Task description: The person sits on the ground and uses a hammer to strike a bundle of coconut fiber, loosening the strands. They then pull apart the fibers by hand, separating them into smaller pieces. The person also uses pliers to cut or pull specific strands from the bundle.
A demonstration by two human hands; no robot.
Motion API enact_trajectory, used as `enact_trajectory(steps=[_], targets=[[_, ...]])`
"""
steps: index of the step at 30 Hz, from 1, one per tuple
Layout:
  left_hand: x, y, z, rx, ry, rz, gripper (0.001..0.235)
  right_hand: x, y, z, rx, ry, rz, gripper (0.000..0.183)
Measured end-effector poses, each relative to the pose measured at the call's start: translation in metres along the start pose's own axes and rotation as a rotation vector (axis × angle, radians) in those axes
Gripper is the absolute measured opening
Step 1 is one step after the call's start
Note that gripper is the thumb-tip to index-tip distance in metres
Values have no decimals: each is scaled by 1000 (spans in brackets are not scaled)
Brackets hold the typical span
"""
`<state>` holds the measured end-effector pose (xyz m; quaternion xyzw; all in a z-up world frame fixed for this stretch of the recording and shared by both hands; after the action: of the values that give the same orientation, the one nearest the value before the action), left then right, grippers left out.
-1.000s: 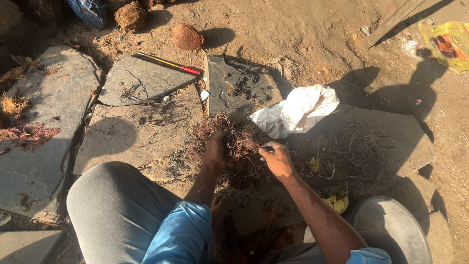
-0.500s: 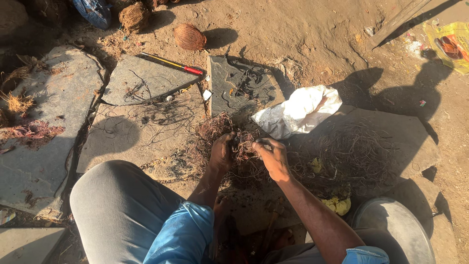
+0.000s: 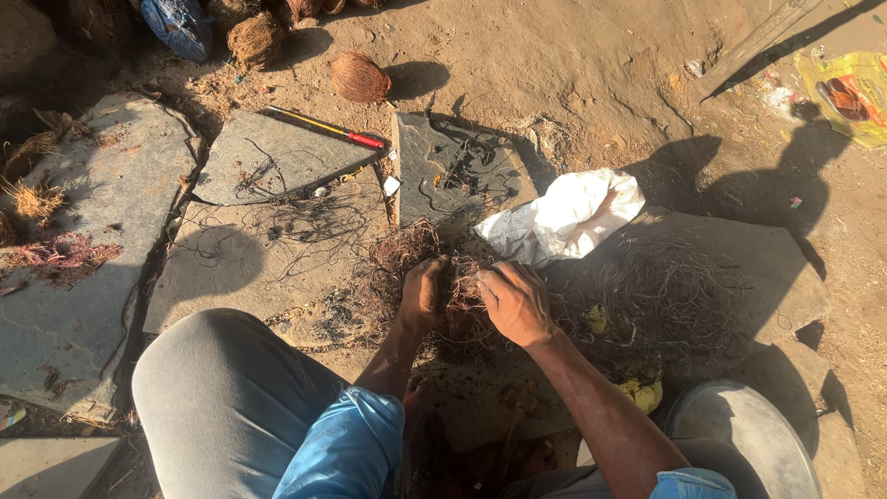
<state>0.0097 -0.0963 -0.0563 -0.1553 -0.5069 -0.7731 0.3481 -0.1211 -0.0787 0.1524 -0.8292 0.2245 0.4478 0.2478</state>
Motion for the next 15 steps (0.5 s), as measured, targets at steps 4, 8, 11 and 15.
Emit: enact_trajectory(steps=[4, 8, 11, 15], targets=[[-45, -3, -30, 101, 235, -335, 49, 2, 33, 9, 195, -4, -118, 10], [-45, 27, -47, 504, 263, -684, 42, 10, 69, 26, 549, -69, -423, 10], [-15, 16, -51, 462, 20, -769, 36, 4, 70, 17, 581, 32, -761, 7], [17, -15, -46, 302, -230, -851, 30, -1, 84, 19, 683, -54, -677, 9]])
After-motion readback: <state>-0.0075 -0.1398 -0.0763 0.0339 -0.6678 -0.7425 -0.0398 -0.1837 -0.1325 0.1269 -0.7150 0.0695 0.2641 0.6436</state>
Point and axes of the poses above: each hand's wrist, its own z-axis away from the middle knuckle, its own x-axis out of the palm, y = z × x, the point moved 10 cm from there along -z, towards the middle knuckle
